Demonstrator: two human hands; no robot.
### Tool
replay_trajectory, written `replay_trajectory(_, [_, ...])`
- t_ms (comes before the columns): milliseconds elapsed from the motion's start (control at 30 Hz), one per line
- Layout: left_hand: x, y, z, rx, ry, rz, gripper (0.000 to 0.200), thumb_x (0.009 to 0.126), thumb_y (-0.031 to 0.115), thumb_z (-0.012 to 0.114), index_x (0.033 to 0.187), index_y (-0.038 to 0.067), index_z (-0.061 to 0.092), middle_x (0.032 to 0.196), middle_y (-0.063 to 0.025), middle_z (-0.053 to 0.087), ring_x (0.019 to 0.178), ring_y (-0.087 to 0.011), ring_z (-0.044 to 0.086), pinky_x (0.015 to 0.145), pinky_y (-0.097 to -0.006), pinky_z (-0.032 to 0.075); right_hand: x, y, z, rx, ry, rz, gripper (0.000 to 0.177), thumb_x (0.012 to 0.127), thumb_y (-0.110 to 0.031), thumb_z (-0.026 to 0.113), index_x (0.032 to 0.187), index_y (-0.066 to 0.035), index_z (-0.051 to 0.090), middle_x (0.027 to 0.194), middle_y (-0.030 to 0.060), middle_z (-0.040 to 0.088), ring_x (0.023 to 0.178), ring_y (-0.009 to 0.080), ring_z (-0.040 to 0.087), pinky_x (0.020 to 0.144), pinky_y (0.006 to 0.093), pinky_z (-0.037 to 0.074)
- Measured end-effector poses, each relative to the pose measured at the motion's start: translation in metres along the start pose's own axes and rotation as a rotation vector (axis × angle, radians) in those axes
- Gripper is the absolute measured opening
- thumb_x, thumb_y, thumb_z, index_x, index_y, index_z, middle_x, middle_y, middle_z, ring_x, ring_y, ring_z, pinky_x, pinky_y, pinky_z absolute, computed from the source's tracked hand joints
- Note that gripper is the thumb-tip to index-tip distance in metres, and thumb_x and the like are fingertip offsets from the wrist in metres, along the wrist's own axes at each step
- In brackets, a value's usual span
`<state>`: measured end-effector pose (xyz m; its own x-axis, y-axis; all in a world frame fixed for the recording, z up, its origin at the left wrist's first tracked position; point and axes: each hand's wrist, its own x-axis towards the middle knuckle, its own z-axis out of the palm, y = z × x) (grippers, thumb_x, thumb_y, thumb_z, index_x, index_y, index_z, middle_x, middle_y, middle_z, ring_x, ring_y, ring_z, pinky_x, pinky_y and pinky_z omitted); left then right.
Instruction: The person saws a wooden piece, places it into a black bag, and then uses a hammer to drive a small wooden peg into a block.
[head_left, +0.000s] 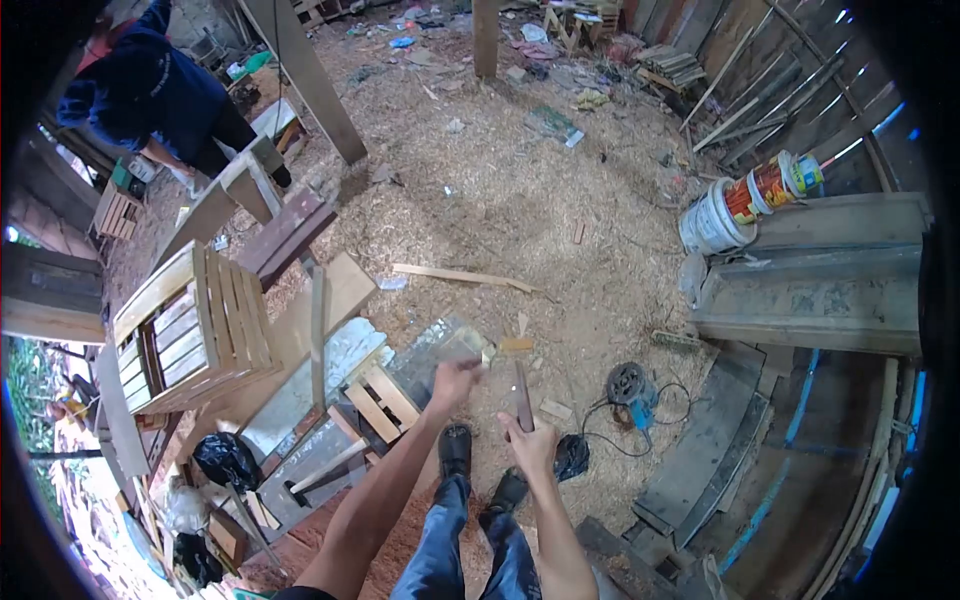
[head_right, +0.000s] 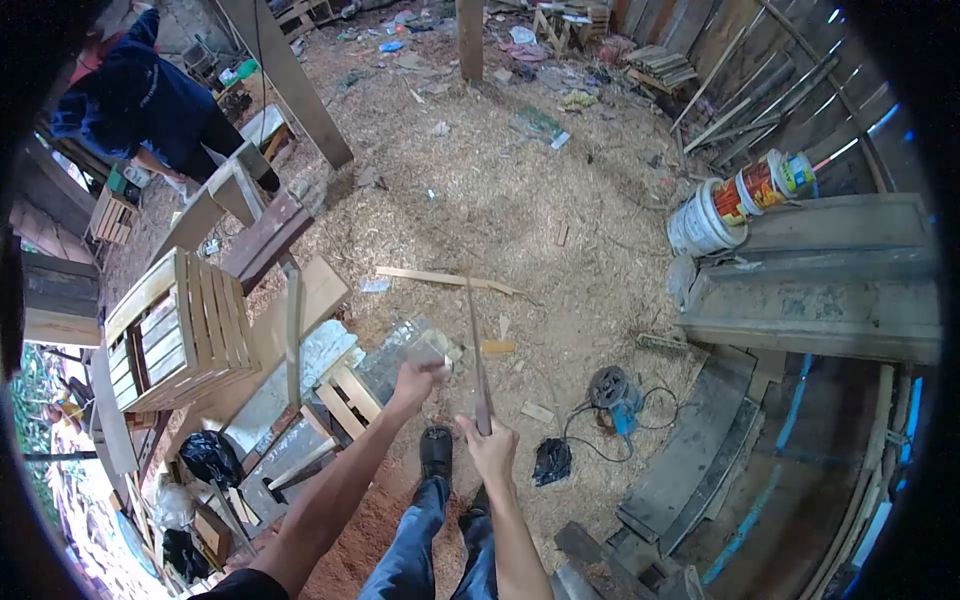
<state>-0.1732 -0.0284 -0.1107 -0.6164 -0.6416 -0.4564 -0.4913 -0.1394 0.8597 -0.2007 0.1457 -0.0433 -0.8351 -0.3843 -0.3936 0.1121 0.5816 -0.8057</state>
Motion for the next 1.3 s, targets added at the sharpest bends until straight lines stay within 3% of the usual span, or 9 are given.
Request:
replay_trajectory(67, [-0.012, 0.009, -0.004, -0.392, -0.133, -0.146, 0.026, 0.084, 0.013, 0.068, 0.106, -0.002, 0.067, 0.088, -0.0062, 0.068, 0.074, -0.0137, 0.061, 0.070, -0.0280, 0.049, 0.002, -0.030, -0.007, 0.043, 0.029, -0.048, 0.026, 0.081, -0.024, 0.074, 0.082, 0.001, 0.070, 0.063, 0.0059, 0.064, 0.056, 0.0107, 0.059, 0.053, 0.0278, 0.045])
replay_trajectory(200, [-0.051, 0.056, -0.019, -0.591, -0.269, -0.147, 0.023, 0.088, 0.009, 0.063, 0.108, -0.003, 0.064, 0.094, -0.0042, 0.065, 0.080, -0.0112, 0.058, 0.074, -0.0266, 0.048, 0.000, -0.074, -0.018, 0.070, 0.059, -0.092, 0.023, 0.080, -0.021, 0.074, 0.084, 0.002, 0.070, 0.066, 0.0090, 0.067, 0.061, 0.0115, 0.063, 0.058, 0.0278, 0.047])
replay_trajectory(333, [-0.085, 0.099, -0.036, -0.728, -0.277, -0.051, 0.021, 0.091, 0.008, 0.060, 0.109, -0.001, 0.061, 0.094, -0.0039, 0.065, 0.084, -0.0118, 0.060, 0.077, -0.0269, 0.048, -0.016, -0.119, -0.030, 0.084, 0.075, -0.125, 0.023, 0.080, -0.018, 0.074, 0.088, 0.003, 0.070, 0.068, 0.0087, 0.068, 0.061, 0.0124, 0.063, 0.058, 0.0281, 0.048])
replay_trajectory(500, [-0.121, 0.156, -0.076, -0.664, -0.281, 0.114, 0.022, 0.091, 0.010, 0.060, 0.110, -0.001, 0.060, 0.094, -0.0043, 0.065, 0.085, -0.0128, 0.061, 0.079, -0.0281, 0.049, -0.037, -0.179, -0.045, 0.102, 0.112, -0.162, 0.023, 0.081, -0.017, 0.073, 0.089, 0.004, 0.069, 0.068, 0.0067, 0.067, 0.059, 0.0117, 0.062, 0.054, 0.0270, 0.048])
replay_trajectory(667, [-0.138, 0.196, -0.118, -0.639, -0.347, 0.273, 0.023, 0.092, 0.013, 0.059, 0.111, -0.001, 0.060, 0.094, -0.0043, 0.064, 0.086, -0.0130, 0.060, 0.080, -0.0287, 0.049, -0.062, -0.235, -0.060, 0.332, -0.055, -0.234, 0.017, 0.082, -0.012, 0.072, 0.090, 0.002, 0.068, 0.070, 0.0035, 0.064, 0.055, 0.0090, 0.058, 0.050, 0.0234, 0.046])
replay_trajectory(833, [-0.143, 0.221, -0.146, -0.614, -0.436, 0.356, 0.025, 0.095, 0.015, 0.056, 0.115, 0.000, 0.057, 0.094, -0.0036, 0.063, 0.086, -0.0124, 0.059, 0.080, -0.0282, 0.048, -0.079, -0.274, -0.063, 0.332, -0.144, -0.332, 0.016, 0.081, -0.010, 0.071, 0.090, 0.003, 0.069, 0.068, 0.0003, 0.063, 0.057, 0.0066, 0.054, 0.051, 0.0242, 0.043])
replay_trajectory(933, [-0.146, 0.235, -0.158, -0.628, -0.434, 0.411, 0.025, 0.095, 0.016, 0.056, 0.115, 0.001, 0.057, 0.095, -0.0041, 0.063, 0.086, -0.0129, 0.059, 0.079, -0.0291, 0.049, -0.081, -0.294, -0.065, 0.207, -0.123, -0.429, 0.015, 0.081, -0.011, 0.072, 0.087, 0.002, 0.070, 0.065, 0.0002, 0.063, 0.057, 0.0063, 0.054, 0.050, 0.0255, 0.042])
replay_trajectory(1067, [-0.169, 0.267, -0.165, -0.696, -0.230, 0.371, 0.028, 0.092, 0.009, 0.059, 0.116, -0.003, 0.054, 0.093, -0.0083, 0.063, 0.084, -0.0152, 0.061, 0.076, -0.0302, 0.050, -0.073, -0.310, -0.065, 0.127, -0.133, -0.456, 0.016, 0.080, -0.013, 0.072, 0.085, 0.002, 0.070, 0.065, 0.0030, 0.064, 0.060, 0.0082, 0.056, 0.054, 0.0273, 0.044])
replay_trajectory(1300, [-0.155, 0.263, -0.158, -0.719, -0.070, 0.356, 0.037, 0.090, 0.012, 0.063, 0.122, -0.003, 0.052, 0.095, -0.0080, 0.064, 0.082, -0.0139, 0.061, 0.073, -0.0278, 0.051, -0.042, -0.318, -0.065, 0.166, -0.327, -0.518, 0.017, 0.080, -0.013, 0.072, 0.085, 0.002, 0.068, 0.067, 0.0001, 0.061, 0.062, 0.0060, 0.055, 0.053, 0.0241, 0.042])
